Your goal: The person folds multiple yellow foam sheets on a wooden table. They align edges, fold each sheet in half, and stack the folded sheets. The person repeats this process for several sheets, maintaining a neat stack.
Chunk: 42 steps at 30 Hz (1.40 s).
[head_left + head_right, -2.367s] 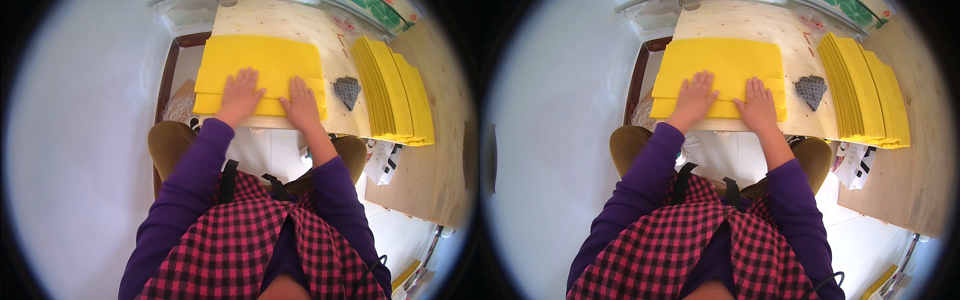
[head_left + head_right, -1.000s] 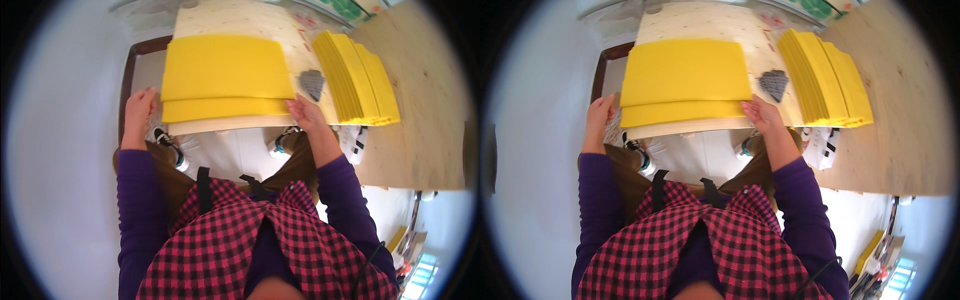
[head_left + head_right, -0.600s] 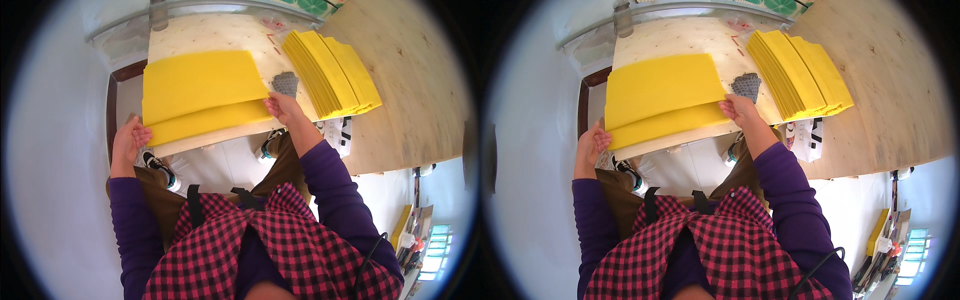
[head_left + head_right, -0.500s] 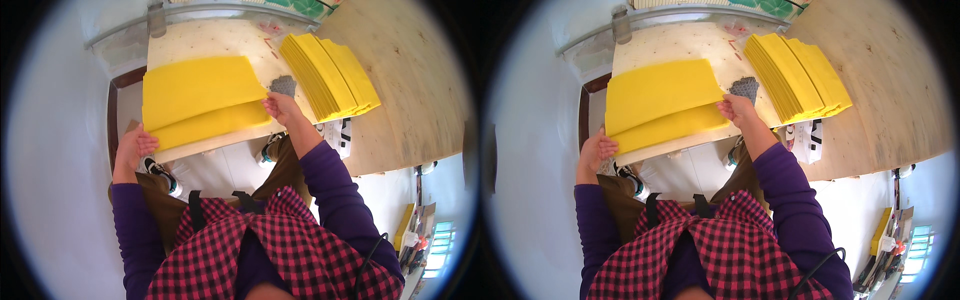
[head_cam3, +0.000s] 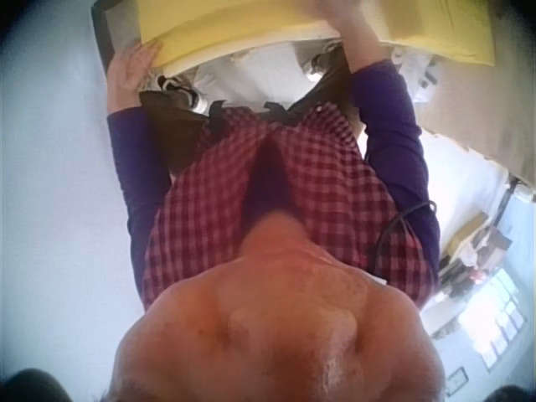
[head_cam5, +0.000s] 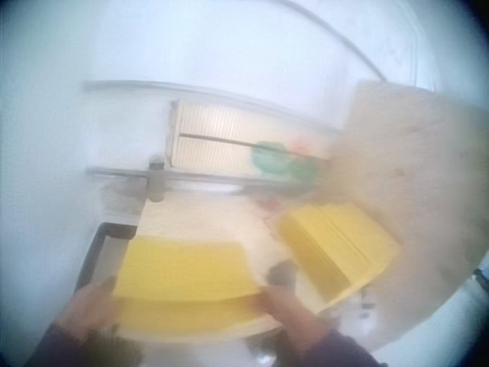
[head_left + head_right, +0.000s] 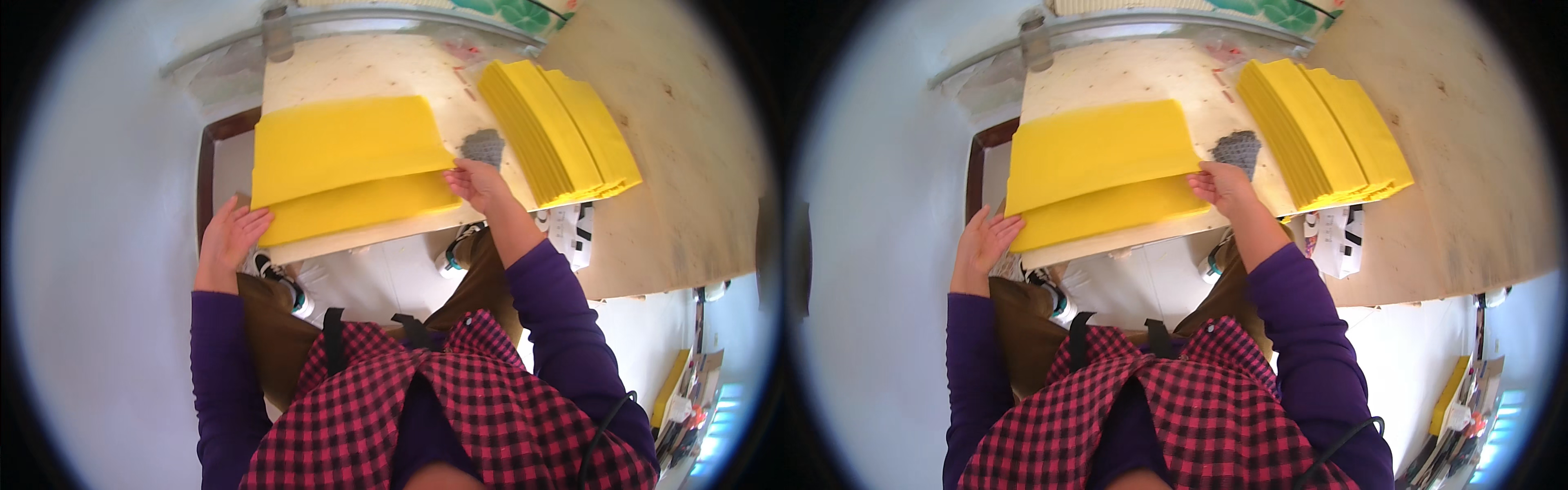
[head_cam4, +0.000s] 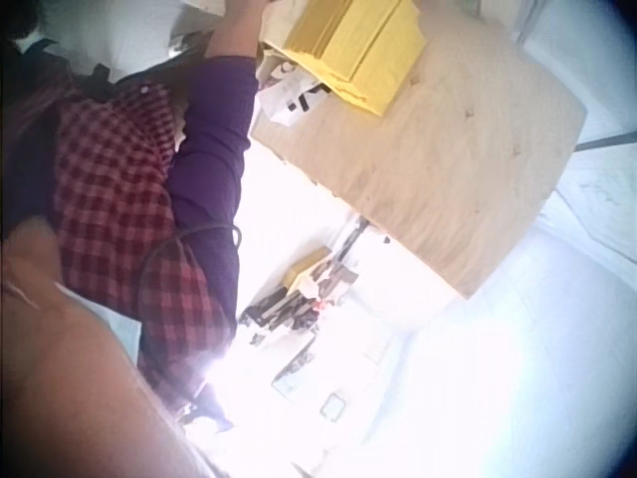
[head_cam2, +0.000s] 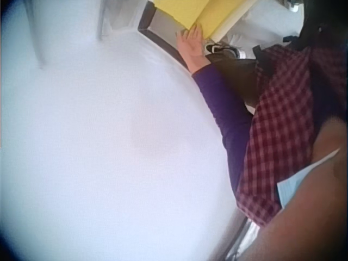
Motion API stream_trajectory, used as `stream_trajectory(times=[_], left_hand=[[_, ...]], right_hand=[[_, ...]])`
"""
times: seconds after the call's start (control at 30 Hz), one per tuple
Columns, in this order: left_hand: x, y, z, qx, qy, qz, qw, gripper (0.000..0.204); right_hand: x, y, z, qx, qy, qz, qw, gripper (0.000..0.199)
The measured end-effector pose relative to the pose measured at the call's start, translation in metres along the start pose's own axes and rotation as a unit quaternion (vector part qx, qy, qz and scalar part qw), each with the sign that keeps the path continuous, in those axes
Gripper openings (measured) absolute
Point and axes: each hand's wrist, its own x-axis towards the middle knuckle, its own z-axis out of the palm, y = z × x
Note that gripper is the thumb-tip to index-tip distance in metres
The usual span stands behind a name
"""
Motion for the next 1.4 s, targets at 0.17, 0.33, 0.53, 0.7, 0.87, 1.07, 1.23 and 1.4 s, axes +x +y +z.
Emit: stream_trajectory(times=[0.17, 0.33, 0.53, 0.7, 0.87, 1.07, 1.23, 1.4], left_hand=[[0.001, 0.001, -0.005, 0.002, 0.003, 0.025, 1.0, 0.064], [0.016, 0.012, -0.004, 0.055, 0.024, 0.043, 0.997, 0.058], [0.041, 0.029, 0.003, 0.137, 0.046, 0.032, 0.989, 0.045], [0.069, 0.04, 0.015, 0.195, 0.074, 0.043, 0.977, 0.039], [0.096, 0.048, 0.03, 0.246, 0.101, 0.066, 0.962, 0.033], [0.118, 0.055, 0.042, 0.289, 0.048, 0.09, 0.952, 0.023], [0.114, 0.046, 0.059, 0.324, 0.111, 0.145, 0.928, 0.024], [0.113, 0.046, 0.063, 0.334, 0.117, 0.181, 0.917, 0.033]], right_hand=[[0.005, 0.015, -0.009, -0.007, -0.018, 0.004, 1.0, 0.018], [0.002, 0.016, -0.014, -0.036, -0.043, 0.008, 0.998, 0.021], [0.007, 0.003, -0.021, -0.067, -0.06, 0.007, 0.996, 0.025], [0.025, -0.012, -0.02, -0.127, -0.084, -0.018, 0.988, 0.023], [0.048, -0.018, -0.008, -0.146, -0.088, -0.052, 0.984, 0.025], [0.072, -0.023, 0.007, -0.177, -0.062, -0.083, 0.979, 0.035], [0.084, -0.015, 0.021, -0.242, -0.006, -0.168, 0.955, 0.04], [0.094, -0.014, 0.026, -0.218, -0.011, -0.188, 0.958, 0.04]])
